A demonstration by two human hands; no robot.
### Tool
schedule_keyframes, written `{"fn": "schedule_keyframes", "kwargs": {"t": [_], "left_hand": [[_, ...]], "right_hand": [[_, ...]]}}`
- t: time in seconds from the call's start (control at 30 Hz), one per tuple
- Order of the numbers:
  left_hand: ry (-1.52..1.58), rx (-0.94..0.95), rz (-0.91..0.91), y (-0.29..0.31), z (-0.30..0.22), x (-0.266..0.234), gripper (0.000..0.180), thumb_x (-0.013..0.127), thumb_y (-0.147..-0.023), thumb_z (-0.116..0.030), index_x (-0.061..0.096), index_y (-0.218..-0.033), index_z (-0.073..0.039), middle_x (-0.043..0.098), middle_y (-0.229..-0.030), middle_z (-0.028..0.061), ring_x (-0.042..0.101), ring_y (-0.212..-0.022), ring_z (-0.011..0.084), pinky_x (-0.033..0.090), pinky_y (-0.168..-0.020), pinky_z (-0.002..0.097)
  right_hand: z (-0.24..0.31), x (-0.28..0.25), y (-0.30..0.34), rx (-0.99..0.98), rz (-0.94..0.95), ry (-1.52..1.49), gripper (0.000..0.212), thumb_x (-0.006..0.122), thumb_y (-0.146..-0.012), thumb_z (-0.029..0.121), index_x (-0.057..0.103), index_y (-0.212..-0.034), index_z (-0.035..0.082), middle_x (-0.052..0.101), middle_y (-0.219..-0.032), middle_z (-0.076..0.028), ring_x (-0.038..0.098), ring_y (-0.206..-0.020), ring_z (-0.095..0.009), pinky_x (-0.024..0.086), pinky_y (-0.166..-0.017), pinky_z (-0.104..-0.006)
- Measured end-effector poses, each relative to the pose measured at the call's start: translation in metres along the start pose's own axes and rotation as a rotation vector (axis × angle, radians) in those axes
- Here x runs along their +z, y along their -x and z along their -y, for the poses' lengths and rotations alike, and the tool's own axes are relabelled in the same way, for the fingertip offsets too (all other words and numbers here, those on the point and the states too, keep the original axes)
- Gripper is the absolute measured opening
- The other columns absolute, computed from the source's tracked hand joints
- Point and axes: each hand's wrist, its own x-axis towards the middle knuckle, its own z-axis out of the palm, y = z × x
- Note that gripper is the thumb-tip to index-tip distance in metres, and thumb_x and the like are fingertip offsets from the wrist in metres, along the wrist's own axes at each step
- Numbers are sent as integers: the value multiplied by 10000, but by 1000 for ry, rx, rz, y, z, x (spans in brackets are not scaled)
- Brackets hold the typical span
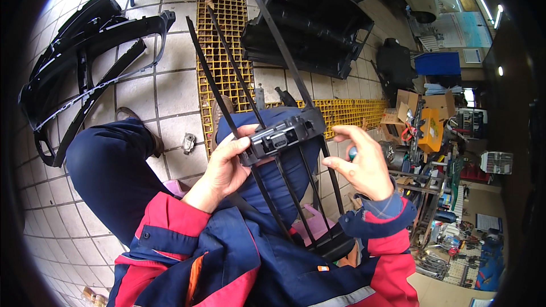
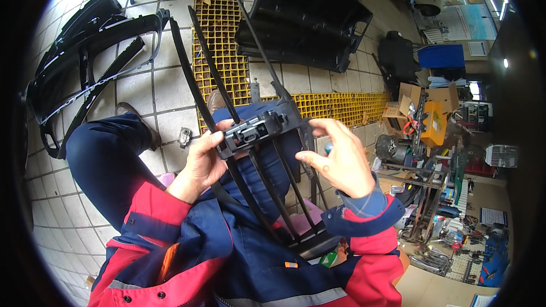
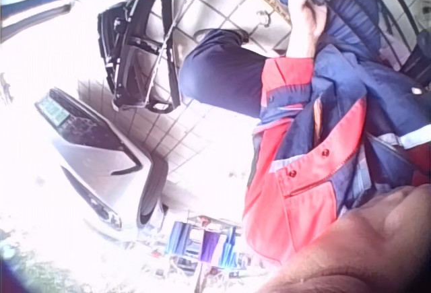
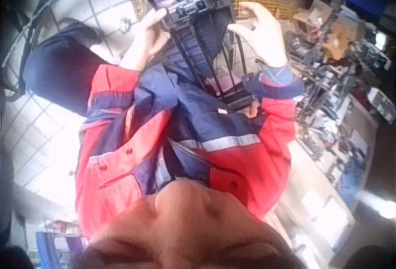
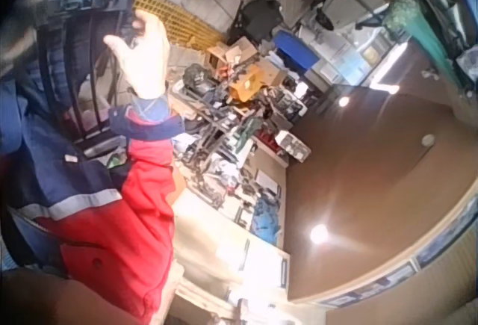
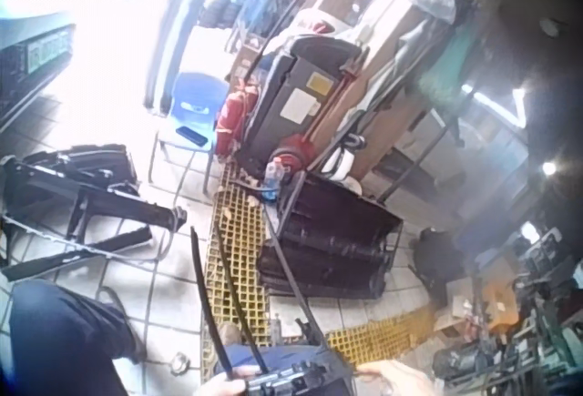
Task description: The person sits on the floor and uses a screwdriver to disassemble a black plastic car part, removing a small white component and setting the pieces aside.
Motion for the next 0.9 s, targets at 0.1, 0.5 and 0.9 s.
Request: {"fn": "schedule_keyframes", "kwargs": {"t": [0.1,0.5,0.9], "left_hand": [[74,15,-13,-1,-2,-1,445,775,-1037,-241,694,-1435,-59,718,-1469,203,699,-1373,386,506,-1246,659],[70,85,121,3,-15,6,443,738,-1003,-153,670,-1430,-54,748,-1421,179,713,-1348,349,515,-1235,627],[188,70,184,-4,-18,9,584,765,-1044,-323,640,-1478,47,722,-1453,248,658,-1424,414,459,-1280,675]], "right_hand": [[-2,8,-10,33,152,-70,681,987,-863,286,712,-1424,18,807,-1164,-150,780,-1028,-249,605,-870,-379],[21,17,-17,-206,-48,26,408,804,-905,105,726,-1286,-18,770,-1090,-243,762,-983,-397,596,-902,-422],[56,-2,-23,12,154,-212,541,678,-901,-45,633,-1434,34,803,-1169,-56,608,-887,-22,523,-833,-227]]}}
